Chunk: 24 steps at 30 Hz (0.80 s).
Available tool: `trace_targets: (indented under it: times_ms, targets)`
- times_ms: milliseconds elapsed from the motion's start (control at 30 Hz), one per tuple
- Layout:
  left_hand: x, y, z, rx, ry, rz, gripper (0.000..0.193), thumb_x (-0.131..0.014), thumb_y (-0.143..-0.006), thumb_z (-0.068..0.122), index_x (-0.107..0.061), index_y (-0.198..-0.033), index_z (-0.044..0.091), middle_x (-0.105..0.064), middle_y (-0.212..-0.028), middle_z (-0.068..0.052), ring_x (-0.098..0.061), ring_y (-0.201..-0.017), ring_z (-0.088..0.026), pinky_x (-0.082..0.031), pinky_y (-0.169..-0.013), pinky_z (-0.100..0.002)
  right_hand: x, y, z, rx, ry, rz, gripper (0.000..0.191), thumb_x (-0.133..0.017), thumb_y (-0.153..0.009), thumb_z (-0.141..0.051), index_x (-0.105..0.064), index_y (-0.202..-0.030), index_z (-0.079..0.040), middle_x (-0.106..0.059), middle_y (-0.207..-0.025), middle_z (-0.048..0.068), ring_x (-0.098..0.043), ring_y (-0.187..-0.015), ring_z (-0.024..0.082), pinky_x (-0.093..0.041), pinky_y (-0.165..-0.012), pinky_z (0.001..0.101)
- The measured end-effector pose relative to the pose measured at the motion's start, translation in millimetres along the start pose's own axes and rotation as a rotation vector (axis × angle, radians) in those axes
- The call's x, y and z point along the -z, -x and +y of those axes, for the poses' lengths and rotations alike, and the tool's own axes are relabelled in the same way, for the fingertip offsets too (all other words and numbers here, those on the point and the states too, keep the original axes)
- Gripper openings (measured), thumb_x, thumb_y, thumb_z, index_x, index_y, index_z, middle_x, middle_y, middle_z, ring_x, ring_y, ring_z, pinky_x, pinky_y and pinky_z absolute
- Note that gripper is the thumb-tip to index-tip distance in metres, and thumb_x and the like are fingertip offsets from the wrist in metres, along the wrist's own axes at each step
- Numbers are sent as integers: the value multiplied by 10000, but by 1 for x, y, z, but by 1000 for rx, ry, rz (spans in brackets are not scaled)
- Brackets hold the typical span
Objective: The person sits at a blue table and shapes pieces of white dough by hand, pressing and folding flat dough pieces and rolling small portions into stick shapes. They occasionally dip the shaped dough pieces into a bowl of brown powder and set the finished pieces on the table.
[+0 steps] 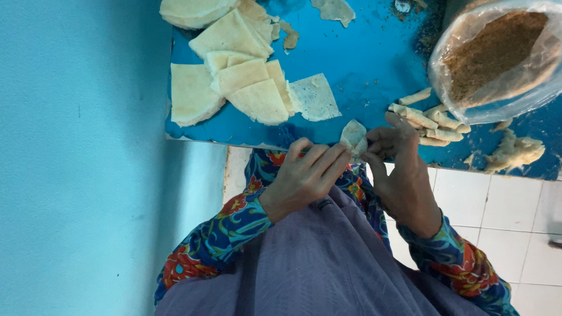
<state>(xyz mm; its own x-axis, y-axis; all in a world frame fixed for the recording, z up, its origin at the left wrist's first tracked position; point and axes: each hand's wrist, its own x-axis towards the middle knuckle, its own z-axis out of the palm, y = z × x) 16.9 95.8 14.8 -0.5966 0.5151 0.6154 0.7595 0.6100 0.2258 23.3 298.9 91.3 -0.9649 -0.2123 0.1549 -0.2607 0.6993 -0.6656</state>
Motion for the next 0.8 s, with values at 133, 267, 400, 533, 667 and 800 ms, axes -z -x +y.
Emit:
trace_targets:
  times_ms: [133, 267, 400, 533, 667, 800]
  targets:
    - [1, -2, -1, -10, 9, 13, 266, -715, -1022, 164, -715, -1266, 60, -703, -1293, -68, -618, -1060, -161, -420, -1003, -405, -1, 0, -6, -19, 6, -7, 654, -686, -955, 77, -304, -1484, 31, -689, -1171, 205, -738, -1013, 283, -626, -851, 374]
    - [4, -7, -5, -51, 35, 22, 242, -716, -1025, 145, -714, -1245, 46, -715, -1249, -98, -626, -1042, -169, -434, -982, -397, 5, -2, -18, 83, 212, -101, 627, -653, -931, 82, -346, -1474, 22, -708, -1184, 203, -718, -1030, 306, -600, -816, 374]
    - [10, -17, -6, -23, 77, 14, 234, -718, -1008, 113, -708, -1226, 29, -719, -1139, -78, -624, -1017, -175, -435, -1008, -418, 20, -5, -26, 195, 305, -208, 698, -683, -883, -37, -332, -1476, 71, -714, -1180, 202, -670, -1024, 329, -576, -775, 387]
    - [14, -29, 0, 71, 139, -6, 197, -702, -960, 77, -698, -1155, 52, -693, -1027, -43, -615, -971, -176, -417, -1050, -466, 30, -9, -28, 227, 349, -249, 675, -669, -925, -46, -367, -1517, 74, -730, -1080, 169, -666, -897, 307, -562, -708, 410]
    - [15, -38, 6, 163, 190, 23, 147, -686, -901, 61, -690, -1043, 98, -669, -958, -25, -624, -957, -186, -399, -1038, -508, 33, -20, -25, 151, 350, -274, 641, -648, -952, -13, -388, -1538, -4, -721, -976, 145, -691, -833, 309, -556, -658, 420]
    - [13, -39, 9, 105, 120, -30, 175, -689, -949, 73, -710, -1117, 32, -658, -992, -62, -615, -979, -223, -405, -1115, -519, 33, -35, -18, 112, 170, -280, 691, -644, -933, 4, -352, -1558, -43, -721, -968, 145, -707, -829, 314, -541, -660, 436]
